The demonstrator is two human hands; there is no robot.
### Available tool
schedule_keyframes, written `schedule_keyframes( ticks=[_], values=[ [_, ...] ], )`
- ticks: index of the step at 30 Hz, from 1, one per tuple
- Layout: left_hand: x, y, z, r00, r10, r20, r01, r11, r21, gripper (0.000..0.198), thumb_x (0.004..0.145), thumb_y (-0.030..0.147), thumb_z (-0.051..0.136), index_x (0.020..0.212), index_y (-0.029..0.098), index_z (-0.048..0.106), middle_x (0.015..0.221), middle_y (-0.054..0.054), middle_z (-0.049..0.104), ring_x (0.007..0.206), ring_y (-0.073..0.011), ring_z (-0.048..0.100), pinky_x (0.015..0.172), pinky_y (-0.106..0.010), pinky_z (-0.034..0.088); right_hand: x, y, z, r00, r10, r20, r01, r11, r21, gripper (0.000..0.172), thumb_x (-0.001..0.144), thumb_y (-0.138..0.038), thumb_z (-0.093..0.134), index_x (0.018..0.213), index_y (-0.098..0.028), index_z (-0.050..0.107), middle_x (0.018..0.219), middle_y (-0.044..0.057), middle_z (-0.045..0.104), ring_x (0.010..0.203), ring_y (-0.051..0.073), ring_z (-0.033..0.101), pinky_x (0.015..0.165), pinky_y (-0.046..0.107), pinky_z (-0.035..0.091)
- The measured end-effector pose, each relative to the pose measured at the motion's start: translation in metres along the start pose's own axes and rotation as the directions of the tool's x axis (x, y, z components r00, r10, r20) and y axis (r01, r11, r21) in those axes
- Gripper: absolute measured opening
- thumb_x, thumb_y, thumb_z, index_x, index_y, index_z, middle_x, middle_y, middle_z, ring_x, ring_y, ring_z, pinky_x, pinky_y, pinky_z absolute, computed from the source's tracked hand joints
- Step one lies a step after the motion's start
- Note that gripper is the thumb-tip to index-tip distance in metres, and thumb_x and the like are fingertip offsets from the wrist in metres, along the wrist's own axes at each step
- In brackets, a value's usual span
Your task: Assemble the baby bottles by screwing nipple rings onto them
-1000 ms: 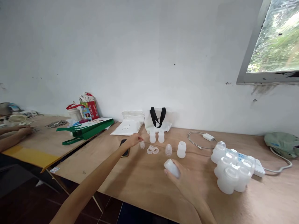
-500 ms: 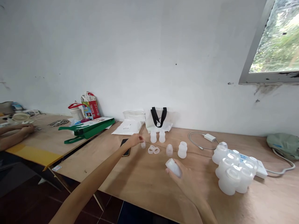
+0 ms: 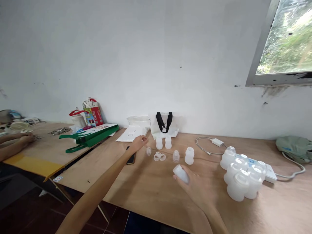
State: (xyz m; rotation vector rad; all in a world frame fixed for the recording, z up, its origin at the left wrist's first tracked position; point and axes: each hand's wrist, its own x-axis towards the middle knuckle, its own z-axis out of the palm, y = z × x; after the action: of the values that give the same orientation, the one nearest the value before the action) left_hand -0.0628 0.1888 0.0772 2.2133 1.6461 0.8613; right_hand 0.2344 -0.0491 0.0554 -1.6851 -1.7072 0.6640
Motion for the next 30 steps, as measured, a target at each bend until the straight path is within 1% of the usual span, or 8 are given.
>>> schedule_keyframes(
  ticks=[4, 7, 12, 15, 19, 22, 27, 30],
  values=[
    [0.003, 0.021, -0.006, 0.993, -0.012, -0.12, 0.0, 0.996, -0.094, 0.018, 0.094, 0.018, 0.052, 0.111, 0.014, 0.056, 0.119, -0.013, 0.064, 0.11, -0.0243, 0.063, 0.098, -0.036, 0.049, 0.002, 0.001, -0.002, 1.0, 0.016, -0.013, -0.016, 1.0, 0.015, 0.052, 0.093, -0.064, 0.052, 0.131, -0.029, 0.063, 0.118, 0.006, 0.076, 0.11, 0.033, 0.067, 0.091, 0.043, 0.049],
    [-0.004, 0.052, 0.003, 0.993, 0.057, -0.104, -0.074, 0.983, -0.168, 0.024, 0.093, 0.014, 0.052, 0.117, 0.017, 0.05, 0.126, -0.012, 0.061, 0.113, -0.02, 0.062, 0.099, -0.032, 0.049, 0.003, 0.001, -0.003, 1.0, 0.008, -0.018, -0.007, 0.999, 0.034, 0.052, 0.093, -0.063, 0.053, 0.131, -0.028, 0.063, 0.12, 0.006, 0.075, 0.111, 0.034, 0.067, 0.094, 0.044, 0.048],
    [-0.019, 0.112, 0.041, 0.979, 0.204, 0.027, -0.189, 0.945, -0.267, 0.029, 0.096, 0.032, 0.062, 0.12, 0.019, 0.051, 0.116, -0.007, 0.067, 0.094, -0.0177, 0.067, 0.088, -0.029, 0.051, 0.002, 0.004, -0.005, 0.999, -0.024, -0.043, 0.026, 0.999, 0.041, 0.053, 0.095, -0.064, 0.053, 0.13, -0.026, 0.065, 0.12, 0.008, 0.076, 0.111, 0.034, 0.068, 0.093, 0.043, 0.049],
    [-0.023, 0.134, 0.071, 0.954, 0.27, 0.126, -0.224, 0.929, -0.293, 0.033, 0.096, 0.034, 0.063, 0.125, 0.021, 0.053, 0.114, -0.006, 0.069, 0.1, -0.0209, 0.066, 0.093, -0.034, 0.049, 0.001, 0.004, -0.009, 0.997, -0.042, -0.066, 0.046, 0.997, 0.061, 0.051, 0.093, -0.063, 0.055, 0.127, -0.025, 0.065, 0.116, 0.007, 0.077, 0.108, 0.033, 0.069, 0.088, 0.04, 0.051],
    [-0.03, 0.142, 0.103, 0.947, 0.241, 0.214, -0.181, 0.947, -0.265, 0.024, 0.099, 0.033, 0.057, 0.117, 0.018, 0.062, 0.105, -0.011, 0.071, 0.102, -0.0259, 0.066, 0.09, -0.036, 0.049, 0.001, 0.001, -0.016, 0.994, -0.077, -0.078, 0.083, 0.994, 0.076, 0.048, 0.093, -0.059, 0.056, 0.123, -0.024, 0.065, 0.108, 0.006, 0.077, 0.1, 0.03, 0.07, 0.083, 0.038, 0.051],
    [-0.04, 0.14, 0.111, 0.923, 0.284, 0.26, -0.209, 0.937, -0.281, 0.023, 0.1, 0.036, 0.055, 0.104, 0.017, 0.068, 0.102, -0.013, 0.071, 0.103, -0.0288, 0.067, 0.09, -0.037, 0.049, 0.001, 0.001, -0.021, 0.993, -0.093, -0.066, 0.098, 0.993, 0.07, 0.045, 0.093, -0.058, 0.056, 0.121, -0.024, 0.067, 0.102, 0.005, 0.077, 0.094, 0.029, 0.07, 0.08, 0.036, 0.051],
    [-0.051, 0.142, 0.097, 0.927, 0.301, 0.222, -0.213, 0.913, -0.349, 0.042, 0.092, 0.044, 0.069, 0.123, 0.017, 0.062, 0.132, -0.018, 0.064, 0.125, -0.0358, 0.06, 0.106, -0.045, 0.046, 0.0, 0.002, -0.019, 0.995, -0.05, -0.086, 0.056, 0.996, 0.073, 0.052, 0.09, -0.061, 0.058, 0.126, -0.024, 0.066, 0.107, 0.006, 0.077, 0.098, 0.03, 0.071, 0.082, 0.037, 0.051],
    [-0.057, 0.149, 0.083, 0.968, 0.23, 0.105, -0.167, 0.894, -0.416, 0.042, 0.103, 0.046, 0.052, 0.134, 0.018, 0.051, 0.142, -0.017, 0.056, 0.135, -0.0304, 0.053, 0.114, -0.045, 0.041, 0.0, -0.001, -0.014, 0.998, -0.045, -0.048, 0.048, 0.997, 0.064, 0.051, 0.092, -0.062, 0.056, 0.126, -0.025, 0.065, 0.105, 0.006, 0.077, 0.098, 0.03, 0.07, 0.079, 0.036, 0.051]
  ],
)
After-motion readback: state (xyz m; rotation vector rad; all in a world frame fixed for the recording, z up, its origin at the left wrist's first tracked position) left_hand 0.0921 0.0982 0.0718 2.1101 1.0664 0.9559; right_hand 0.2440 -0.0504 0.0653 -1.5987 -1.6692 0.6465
